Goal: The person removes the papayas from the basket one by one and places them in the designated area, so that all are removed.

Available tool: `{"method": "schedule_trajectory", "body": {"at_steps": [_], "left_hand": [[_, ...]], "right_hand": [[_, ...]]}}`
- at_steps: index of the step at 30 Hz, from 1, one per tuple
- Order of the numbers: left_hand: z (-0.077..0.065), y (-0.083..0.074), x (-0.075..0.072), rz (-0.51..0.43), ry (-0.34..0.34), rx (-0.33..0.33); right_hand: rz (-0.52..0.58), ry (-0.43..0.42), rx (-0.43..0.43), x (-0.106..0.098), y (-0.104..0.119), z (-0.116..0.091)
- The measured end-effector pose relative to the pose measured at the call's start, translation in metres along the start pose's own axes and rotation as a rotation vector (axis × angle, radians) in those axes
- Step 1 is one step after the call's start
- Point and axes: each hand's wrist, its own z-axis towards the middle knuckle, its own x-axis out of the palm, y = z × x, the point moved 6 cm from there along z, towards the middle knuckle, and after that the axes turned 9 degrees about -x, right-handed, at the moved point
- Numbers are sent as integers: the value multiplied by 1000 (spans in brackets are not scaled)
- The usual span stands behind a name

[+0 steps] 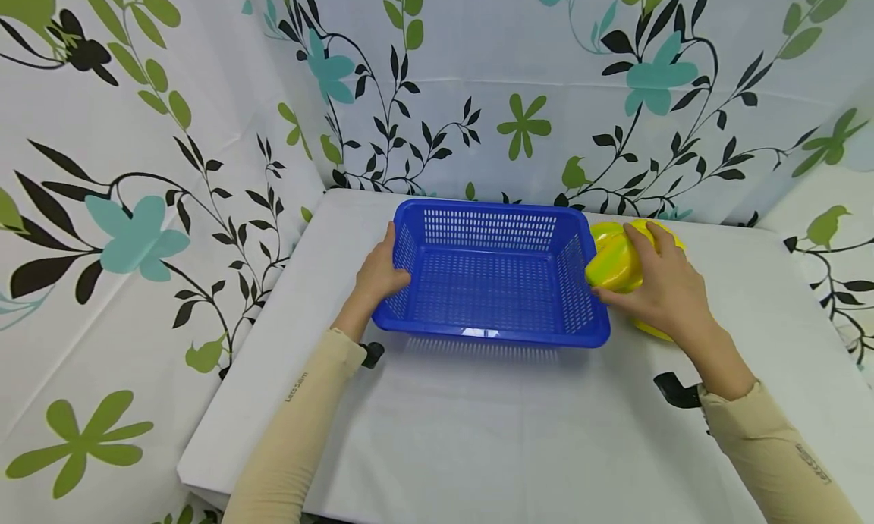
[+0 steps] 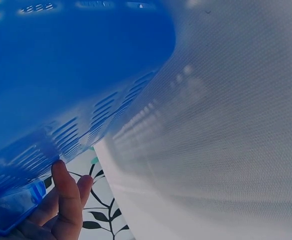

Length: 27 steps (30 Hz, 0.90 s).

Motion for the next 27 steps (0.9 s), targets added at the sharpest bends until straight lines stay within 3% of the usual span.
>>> {"method": "schedule_trajectory", "body": {"at_steps": [8,16,27], "left_hand": [[-1,-1,0,-12,3,0],[-1,-1,-1,-17,9,-6],[-2,-1,0,-13,10,-3]], "right_hand": [[-33,-18,64,1,-33,-25],[-46,5,5,20,-40,-37],[1,107,-97,47,-40,-42]]}}
